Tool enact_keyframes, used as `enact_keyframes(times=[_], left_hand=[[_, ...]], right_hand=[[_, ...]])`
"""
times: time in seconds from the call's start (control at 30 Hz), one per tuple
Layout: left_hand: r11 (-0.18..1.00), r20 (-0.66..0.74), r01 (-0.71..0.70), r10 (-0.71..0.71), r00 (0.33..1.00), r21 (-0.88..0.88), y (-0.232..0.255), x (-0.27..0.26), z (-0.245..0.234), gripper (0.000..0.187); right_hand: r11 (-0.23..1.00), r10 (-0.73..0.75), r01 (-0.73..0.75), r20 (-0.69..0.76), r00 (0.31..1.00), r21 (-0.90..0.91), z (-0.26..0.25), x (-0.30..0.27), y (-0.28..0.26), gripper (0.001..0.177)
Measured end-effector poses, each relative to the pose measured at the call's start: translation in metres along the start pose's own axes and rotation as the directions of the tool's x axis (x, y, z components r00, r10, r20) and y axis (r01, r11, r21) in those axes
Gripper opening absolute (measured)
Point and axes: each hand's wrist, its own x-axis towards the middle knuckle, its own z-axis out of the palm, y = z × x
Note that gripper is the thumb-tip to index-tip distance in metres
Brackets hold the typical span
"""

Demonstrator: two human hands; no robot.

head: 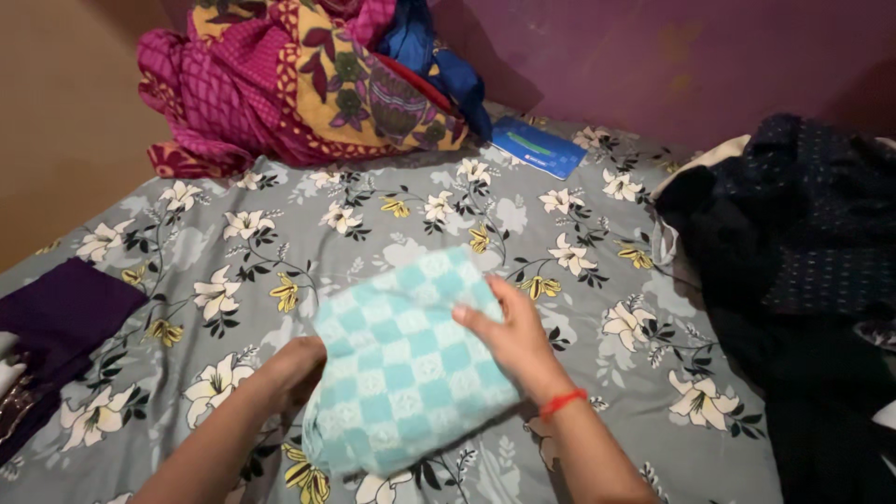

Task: The person folds clothing items on a floral bedspread by hand, including a white shirt, a light blue checkered cloth, and a brown patterned fabric.

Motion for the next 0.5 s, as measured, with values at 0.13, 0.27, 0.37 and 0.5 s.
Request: enact_keyframes(times=[0.13,0.27,0.37,0.5], left_hand=[[0.990,-0.362,0.068,-0.018,0.932,0.126,-0.009,0.001,0.007,0.015],[0.989,-0.264,-0.078,0.109,0.958,0.126,-0.020,0.009,-0.001,0.015],[0.995,-0.275,-0.029,0.054,0.960,0.094,-0.010,0.004,0.011,0.024],[0.979,-0.040,0.041,-0.050,0.998,-0.198,0.028,-0.017,0.039,0.075]], right_hand=[[0.961,0.186,-0.164,0.083,0.979,-0.223,-0.009,0.022,0.015,0.043],[0.908,0.318,-0.225,0.232,0.919,-0.352,-0.021,0.010,0.053,0.053],[0.890,0.451,-0.404,0.271,0.851,-0.212,-0.026,-0.002,0.054,0.050],[0.810,0.388,-0.349,-0.014,0.921,-0.471,-0.006,-0.015,0.021,0.064]])
